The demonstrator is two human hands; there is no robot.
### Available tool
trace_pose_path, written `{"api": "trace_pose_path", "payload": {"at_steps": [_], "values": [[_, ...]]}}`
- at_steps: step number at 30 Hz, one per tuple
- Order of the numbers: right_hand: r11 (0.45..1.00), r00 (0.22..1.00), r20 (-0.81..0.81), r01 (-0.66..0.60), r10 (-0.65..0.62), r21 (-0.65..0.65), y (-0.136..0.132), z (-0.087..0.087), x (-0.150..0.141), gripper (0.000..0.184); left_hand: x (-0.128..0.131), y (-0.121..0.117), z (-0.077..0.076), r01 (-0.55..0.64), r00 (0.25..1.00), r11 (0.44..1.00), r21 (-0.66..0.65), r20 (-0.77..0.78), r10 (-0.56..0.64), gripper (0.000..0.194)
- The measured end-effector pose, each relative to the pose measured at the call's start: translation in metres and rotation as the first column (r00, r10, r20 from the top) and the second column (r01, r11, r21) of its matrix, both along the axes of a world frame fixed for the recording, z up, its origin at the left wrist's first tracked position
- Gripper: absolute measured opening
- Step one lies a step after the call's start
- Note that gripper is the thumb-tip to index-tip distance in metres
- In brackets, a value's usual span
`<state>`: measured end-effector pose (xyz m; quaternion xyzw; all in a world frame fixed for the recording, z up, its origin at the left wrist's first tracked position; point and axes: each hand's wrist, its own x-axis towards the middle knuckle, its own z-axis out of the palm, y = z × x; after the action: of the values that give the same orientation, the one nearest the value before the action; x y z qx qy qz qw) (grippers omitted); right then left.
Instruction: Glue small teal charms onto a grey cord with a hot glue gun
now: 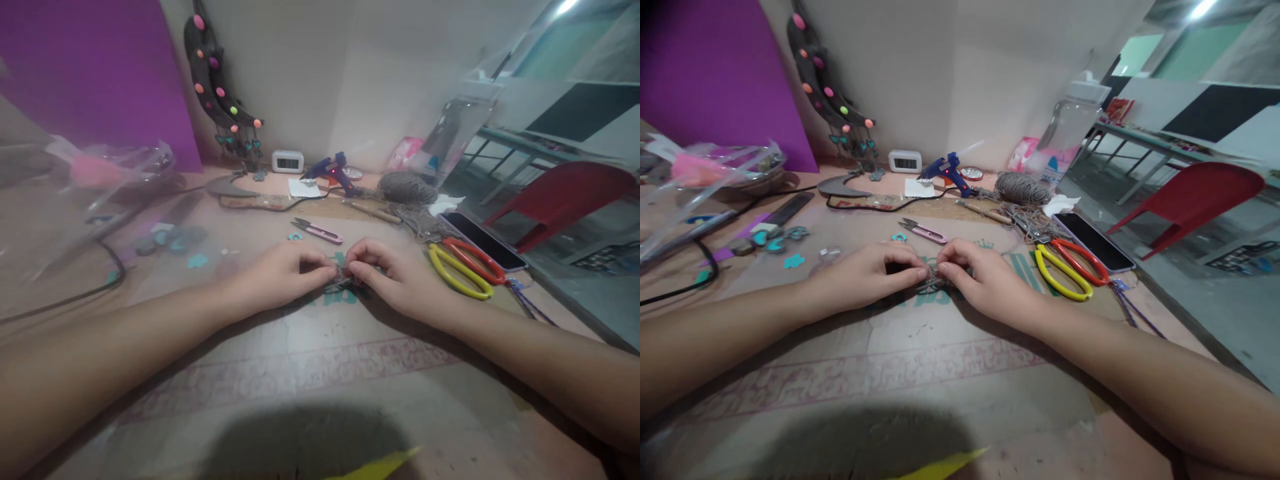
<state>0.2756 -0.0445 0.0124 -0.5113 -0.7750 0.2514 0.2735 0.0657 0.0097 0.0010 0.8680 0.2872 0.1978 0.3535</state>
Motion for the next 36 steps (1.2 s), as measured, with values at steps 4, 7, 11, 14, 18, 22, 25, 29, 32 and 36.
{"api": "trace_pose_path", "payload": {"at_steps": [4, 7, 11, 14, 18, 22, 25, 29, 32, 36], "values": [[1.0, 1.0, -0.014, -0.006, 0.006, -0.011, -0.0001, -0.0007, -0.0004, 0.01, 0.0006, -0.0021, 0.0019, -0.017, 1.0, 1.0, -0.007, -0.012, 0.017, 0.027], [1.0, 1.0, -0.022, -0.013, 0.012, -0.014, -0.0004, -0.0008, -0.0005, 0.011, 0.0005, -0.002, 0.0026, -0.034, 0.999, 0.999, -0.02, -0.004, 0.034, 0.024], [1.0, 1.0, -0.006, -0.011, 0.011, -0.002, -0.0015, 0.0004, -0.0008, 0.01, -0.0007, -0.0001, 0.0009, -0.045, 0.998, 0.998, -0.045, 0.031, 0.046, 0.029], [1.0, 1.0, 0.009, -0.008, 0.007, 0.01, -0.0023, 0.0013, -0.0011, 0.01, -0.0012, 0.0005, 0.0, -0.022, 0.999, 0.998, -0.057, 0.03, 0.023, 0.036], [1.0, 1.0, 0.029, -0.011, 0.01, 0.028, -0.0026, 0.002, -0.0019, 0.009, -0.0012, -0.0001, 0.0004, 0.03, 0.999, 0.998, -0.046, 0.035, -0.028, 0.039], [0.999, 0.999, 0.039, -0.02, 0.019, 0.041, -0.0027, 0.0028, -0.0031, 0.01, -0.0014, -0.0002, 0.0002, 0.044, 0.999, 0.998, -0.046, 0.019, -0.043, 0.036], [0.999, 0.999, 0.042, -0.022, 0.02, 0.045, -0.0028, 0.0028, -0.0034, 0.01, -0.0014, -0.0001, -0.0006, 0.063, 0.997, 0.996, -0.057, 0.038, -0.061, 0.031], [0.999, 0.999, 0.038, -0.023, 0.021, 0.043, -0.0023, 0.0023, -0.004, 0.01, -0.0007, -0.0001, -0.0009, 0.051, 0.998, 0.996, -0.072, 0.037, -0.048, 0.028], [0.998, 0.998, 0.048, -0.038, 0.036, 0.048, -0.0014, 0.0018, -0.0039, 0.008, 0.0001, 0.0004, -0.0012, 0.014, 0.999, 0.995, -0.095, 0.045, -0.01, 0.026], [0.998, 0.998, 0.06, -0.037, 0.034, 0.05, 0.0008, -0.0006, -0.001, 0.01, -0.0005, 0.003, -0.0032, -0.074, 0.981, 0.982, -0.176, 0.163, 0.103, 0.024]]}}
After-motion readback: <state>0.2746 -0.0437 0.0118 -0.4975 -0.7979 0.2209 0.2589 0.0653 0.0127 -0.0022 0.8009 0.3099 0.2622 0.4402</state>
